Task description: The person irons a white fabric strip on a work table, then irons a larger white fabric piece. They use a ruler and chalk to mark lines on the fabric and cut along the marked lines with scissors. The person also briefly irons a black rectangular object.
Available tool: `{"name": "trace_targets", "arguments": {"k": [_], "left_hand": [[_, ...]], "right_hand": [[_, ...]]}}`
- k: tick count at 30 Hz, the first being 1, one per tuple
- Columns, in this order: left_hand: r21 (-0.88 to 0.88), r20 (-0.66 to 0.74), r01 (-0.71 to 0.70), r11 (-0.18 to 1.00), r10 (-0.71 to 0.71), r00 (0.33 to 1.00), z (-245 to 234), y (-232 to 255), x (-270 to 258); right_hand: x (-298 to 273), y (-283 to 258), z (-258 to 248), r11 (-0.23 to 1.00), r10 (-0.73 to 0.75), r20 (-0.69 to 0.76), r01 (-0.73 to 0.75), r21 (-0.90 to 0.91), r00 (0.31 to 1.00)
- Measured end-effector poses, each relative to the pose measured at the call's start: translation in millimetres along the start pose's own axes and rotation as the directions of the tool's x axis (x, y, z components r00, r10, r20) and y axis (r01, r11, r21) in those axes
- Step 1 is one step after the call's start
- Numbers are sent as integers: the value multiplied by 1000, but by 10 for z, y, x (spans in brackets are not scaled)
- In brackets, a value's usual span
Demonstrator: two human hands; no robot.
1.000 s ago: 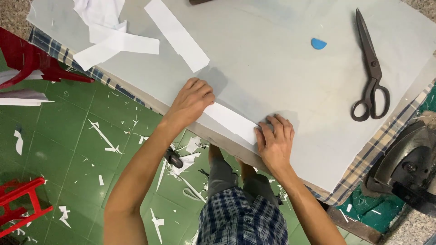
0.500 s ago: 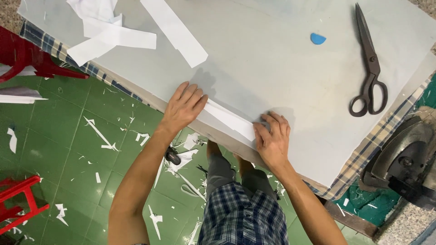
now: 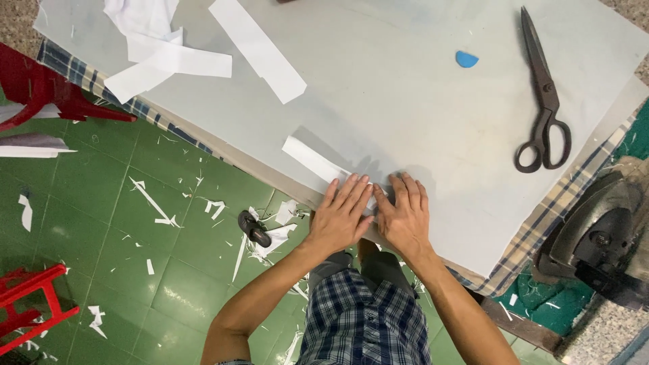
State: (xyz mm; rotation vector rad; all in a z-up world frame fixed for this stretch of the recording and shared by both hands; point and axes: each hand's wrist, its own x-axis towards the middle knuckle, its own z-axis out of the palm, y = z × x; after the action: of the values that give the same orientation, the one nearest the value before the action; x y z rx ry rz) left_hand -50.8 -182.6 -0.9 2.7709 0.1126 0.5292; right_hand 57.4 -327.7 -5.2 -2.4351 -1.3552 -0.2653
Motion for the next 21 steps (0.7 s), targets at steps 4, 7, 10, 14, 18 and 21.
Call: {"name": "trace_targets", "arguments": {"k": [4, 7, 10, 14, 18, 21], "left_hand": [[-1, 94, 12, 1000, -12, 996, 108, 17, -8], [-11, 86, 1, 1000, 0, 996, 112, 24, -17], [149, 207, -55, 987, 23, 978, 37, 45, 2], [158, 219, -40, 987, 5, 976, 65, 47, -17], [159, 176, -42, 986, 13, 984, 94, 45, -31], [148, 183, -35, 988, 8, 983, 114, 23, -20]], "right_hand": [[-31, 237, -294, 997, 58, -5, -58, 49, 998], [-176, 895, -924, 992, 126, -49, -125, 16, 991], [-474, 1657, -1676, 877, 199, -268, -293, -381, 943], [-1425, 2799, -1880, 515, 798, 49, -639, -572, 600], [-1515, 3087, -1781, 274, 890, 274, -908, 316, 364], [-1131, 2799, -2078, 228, 917, 296, -961, 158, 266]]}}
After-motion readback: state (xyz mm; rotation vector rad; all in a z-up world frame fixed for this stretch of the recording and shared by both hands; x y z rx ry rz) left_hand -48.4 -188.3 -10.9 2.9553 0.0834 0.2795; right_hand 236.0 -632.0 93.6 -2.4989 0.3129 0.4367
